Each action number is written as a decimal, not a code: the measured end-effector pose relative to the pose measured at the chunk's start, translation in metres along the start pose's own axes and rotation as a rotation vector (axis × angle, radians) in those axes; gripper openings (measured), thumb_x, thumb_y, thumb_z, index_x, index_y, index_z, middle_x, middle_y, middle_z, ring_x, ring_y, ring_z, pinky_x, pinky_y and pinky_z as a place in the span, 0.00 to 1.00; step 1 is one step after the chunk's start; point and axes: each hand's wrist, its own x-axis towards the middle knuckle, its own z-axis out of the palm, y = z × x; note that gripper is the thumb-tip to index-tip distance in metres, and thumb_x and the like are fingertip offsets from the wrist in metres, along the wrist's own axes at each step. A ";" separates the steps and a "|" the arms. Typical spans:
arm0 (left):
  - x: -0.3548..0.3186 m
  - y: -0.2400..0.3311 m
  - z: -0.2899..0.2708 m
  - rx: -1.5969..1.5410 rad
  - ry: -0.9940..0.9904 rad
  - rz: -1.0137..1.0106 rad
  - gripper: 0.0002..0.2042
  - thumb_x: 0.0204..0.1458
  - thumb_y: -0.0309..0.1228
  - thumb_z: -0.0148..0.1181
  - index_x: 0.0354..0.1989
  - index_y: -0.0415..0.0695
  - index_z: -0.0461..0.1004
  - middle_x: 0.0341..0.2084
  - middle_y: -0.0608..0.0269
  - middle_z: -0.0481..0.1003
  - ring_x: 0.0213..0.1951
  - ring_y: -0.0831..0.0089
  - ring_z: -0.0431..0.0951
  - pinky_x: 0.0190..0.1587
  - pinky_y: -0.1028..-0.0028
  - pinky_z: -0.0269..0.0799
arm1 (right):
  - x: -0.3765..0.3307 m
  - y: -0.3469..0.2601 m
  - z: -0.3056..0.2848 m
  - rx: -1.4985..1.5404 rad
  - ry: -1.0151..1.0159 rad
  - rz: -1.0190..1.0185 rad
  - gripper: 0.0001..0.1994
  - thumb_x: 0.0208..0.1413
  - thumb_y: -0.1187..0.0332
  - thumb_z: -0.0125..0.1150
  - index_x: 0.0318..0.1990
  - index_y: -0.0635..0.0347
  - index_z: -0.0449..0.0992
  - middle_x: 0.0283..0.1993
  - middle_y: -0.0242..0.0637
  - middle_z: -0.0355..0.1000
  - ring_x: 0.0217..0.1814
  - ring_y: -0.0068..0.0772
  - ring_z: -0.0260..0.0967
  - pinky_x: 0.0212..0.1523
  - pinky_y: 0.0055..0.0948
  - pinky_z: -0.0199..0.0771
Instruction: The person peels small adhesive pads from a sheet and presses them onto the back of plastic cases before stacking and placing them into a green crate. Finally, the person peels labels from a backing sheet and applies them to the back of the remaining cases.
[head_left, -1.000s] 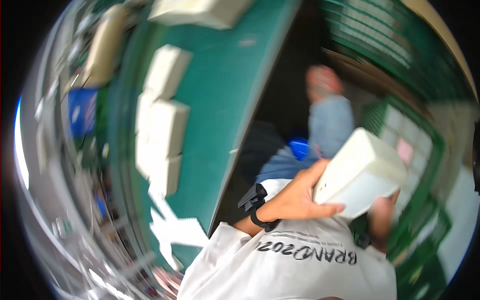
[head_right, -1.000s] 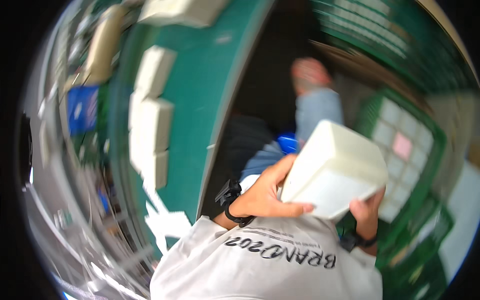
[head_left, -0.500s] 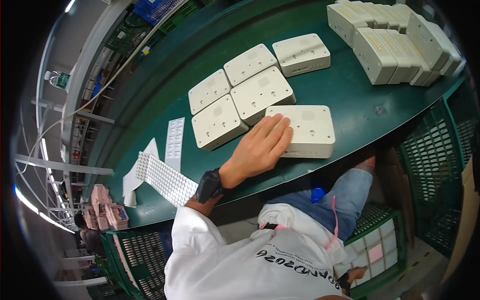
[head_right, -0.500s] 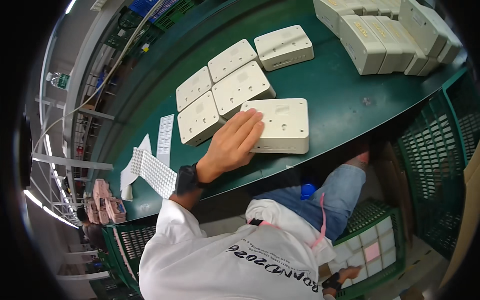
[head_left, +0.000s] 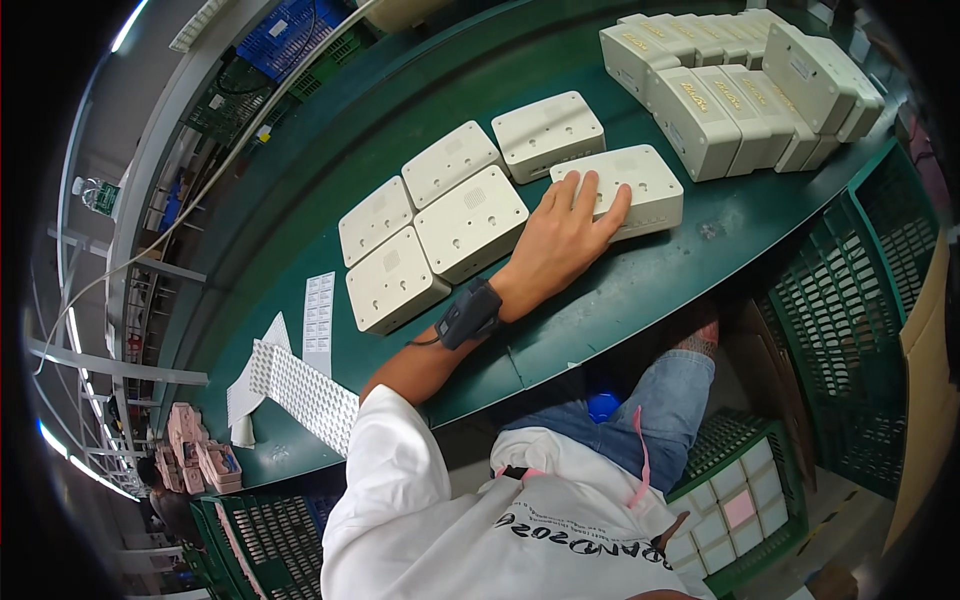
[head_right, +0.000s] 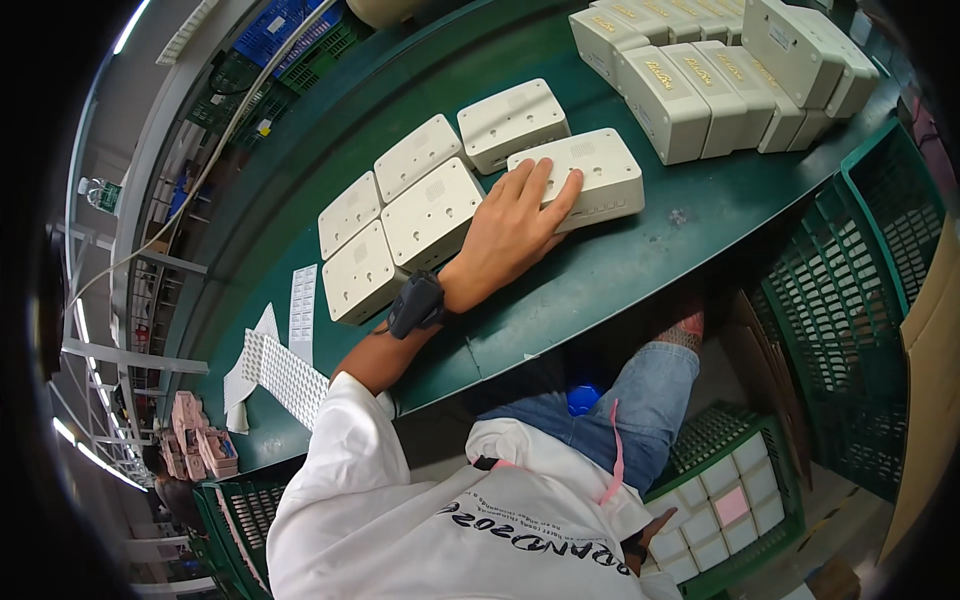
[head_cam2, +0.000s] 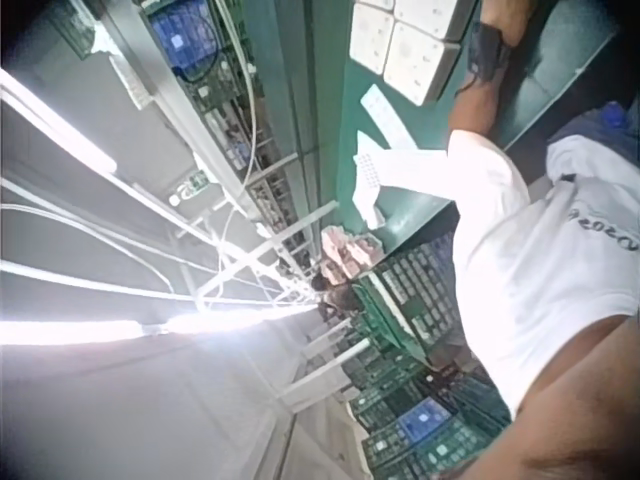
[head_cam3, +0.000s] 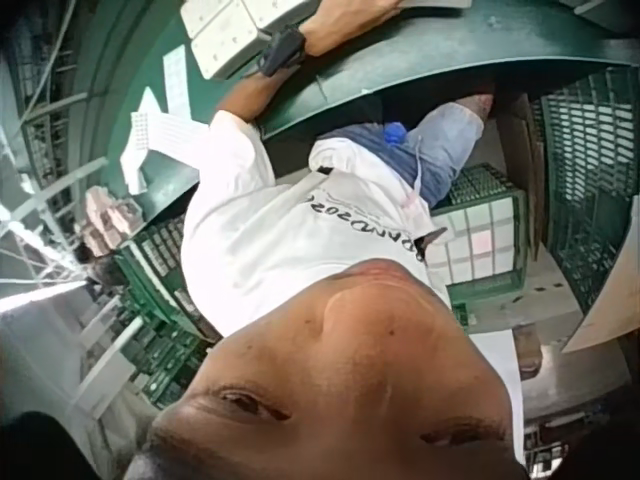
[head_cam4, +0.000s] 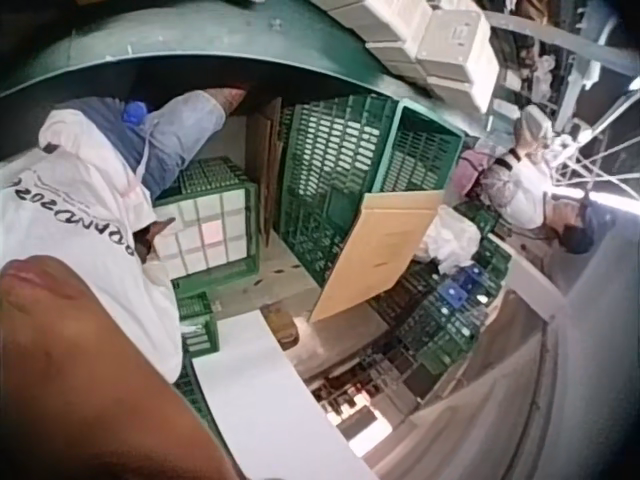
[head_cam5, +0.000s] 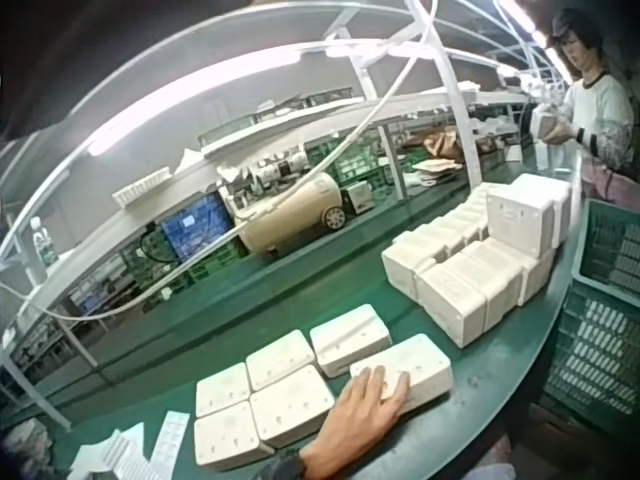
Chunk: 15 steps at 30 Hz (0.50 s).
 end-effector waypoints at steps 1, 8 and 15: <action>0.001 -0.001 0.002 0.005 0.008 -0.001 0.33 0.45 0.33 0.68 0.62 0.45 0.63 0.53 0.40 0.68 0.53 0.45 0.72 0.55 0.57 0.70 | 0.001 0.001 0.003 0.015 -0.008 0.005 0.24 0.58 0.43 0.54 0.49 0.48 0.57 0.50 0.37 0.52 0.50 0.42 0.43 0.46 0.42 0.56; -0.005 -0.007 0.002 0.121 -0.109 -0.053 0.31 0.51 0.42 0.64 0.62 0.42 0.63 0.50 0.28 0.68 0.53 0.39 0.72 0.56 0.55 0.69 | 0.002 0.003 0.016 0.064 -0.046 0.051 0.31 0.57 0.38 0.52 0.60 0.43 0.52 0.61 0.40 0.48 0.62 0.47 0.40 0.56 0.46 0.55; -0.013 -0.011 0.002 0.092 -0.097 -0.075 0.32 0.51 0.43 0.64 0.62 0.41 0.63 0.51 0.26 0.67 0.54 0.38 0.71 0.57 0.54 0.67 | 0.009 -0.015 0.017 0.113 -0.060 0.074 0.40 0.56 0.34 0.50 0.72 0.38 0.47 0.73 0.43 0.43 0.74 0.53 0.36 0.65 0.50 0.54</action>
